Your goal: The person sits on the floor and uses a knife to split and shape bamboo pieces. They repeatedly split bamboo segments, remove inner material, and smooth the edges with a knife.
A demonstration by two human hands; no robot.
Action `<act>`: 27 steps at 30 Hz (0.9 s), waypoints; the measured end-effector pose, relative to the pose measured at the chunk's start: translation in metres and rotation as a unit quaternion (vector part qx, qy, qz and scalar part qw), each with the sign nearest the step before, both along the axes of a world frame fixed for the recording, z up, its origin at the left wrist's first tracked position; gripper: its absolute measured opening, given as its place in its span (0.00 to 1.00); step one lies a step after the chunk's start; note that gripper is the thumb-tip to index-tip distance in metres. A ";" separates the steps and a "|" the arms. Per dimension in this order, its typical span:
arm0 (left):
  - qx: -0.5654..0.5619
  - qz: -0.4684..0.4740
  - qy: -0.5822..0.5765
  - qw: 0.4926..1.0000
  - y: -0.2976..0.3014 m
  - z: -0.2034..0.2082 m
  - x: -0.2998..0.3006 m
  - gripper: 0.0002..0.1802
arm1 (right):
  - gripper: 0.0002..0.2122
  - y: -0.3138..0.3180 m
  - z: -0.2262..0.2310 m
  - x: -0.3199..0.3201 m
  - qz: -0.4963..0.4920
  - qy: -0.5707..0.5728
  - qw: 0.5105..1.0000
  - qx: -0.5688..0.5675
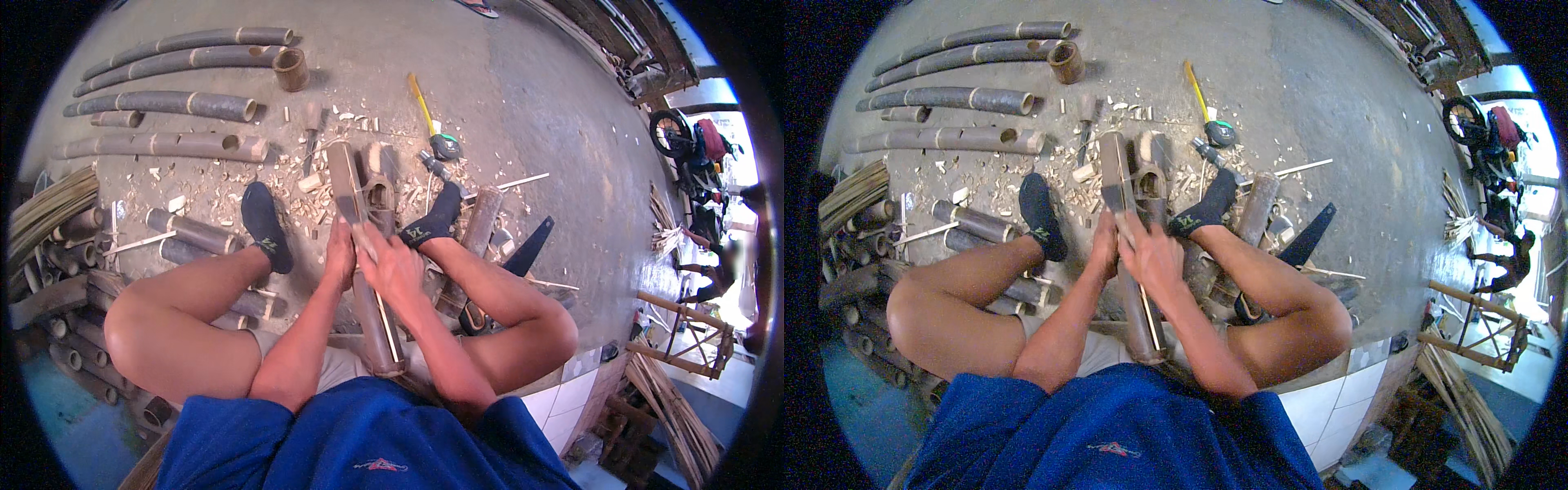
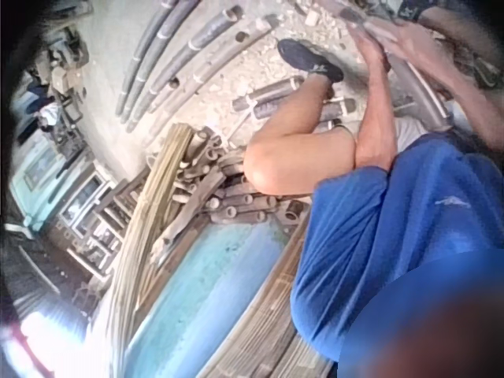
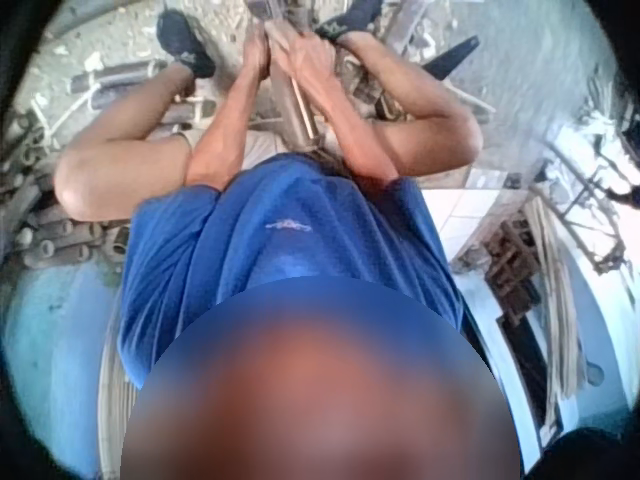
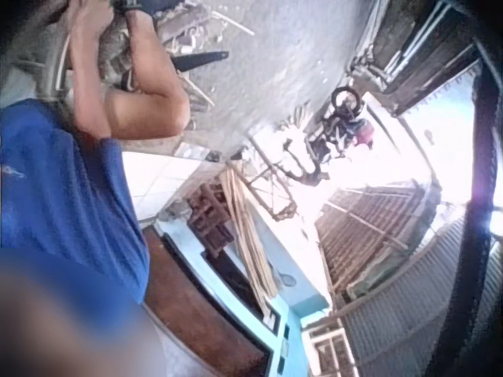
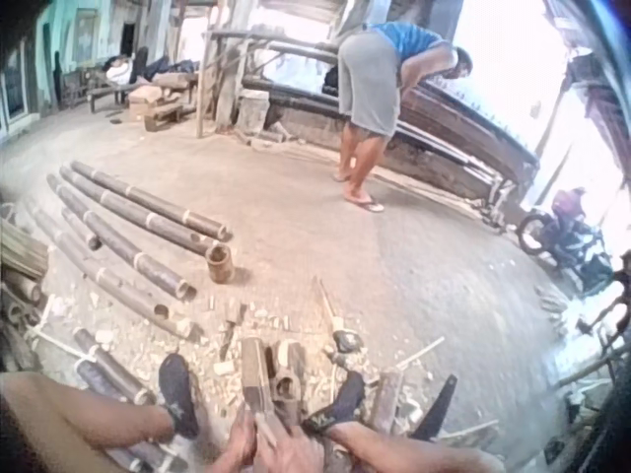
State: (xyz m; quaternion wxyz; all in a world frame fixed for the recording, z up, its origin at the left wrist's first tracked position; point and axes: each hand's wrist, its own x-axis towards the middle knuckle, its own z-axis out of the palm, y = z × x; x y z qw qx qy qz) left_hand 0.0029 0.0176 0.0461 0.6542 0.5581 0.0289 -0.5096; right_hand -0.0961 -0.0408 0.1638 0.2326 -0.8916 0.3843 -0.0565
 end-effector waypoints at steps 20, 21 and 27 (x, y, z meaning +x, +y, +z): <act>0.036 0.006 0.094 0.995 0.000 -0.012 0.000 0.35 | 0.20 -0.043 -0.006 0.017 -0.231 -0.312 0.743 0.545; 0.025 0.015 0.080 0.996 -0.001 -0.011 0.000 0.35 | 0.19 -0.029 0.009 -0.006 -0.246 -0.311 0.715 0.575; 0.064 0.024 0.052 0.996 -0.003 0.000 -0.002 0.35 | 0.15 0.046 0.051 -0.069 -0.370 -0.368 0.526 0.671</act>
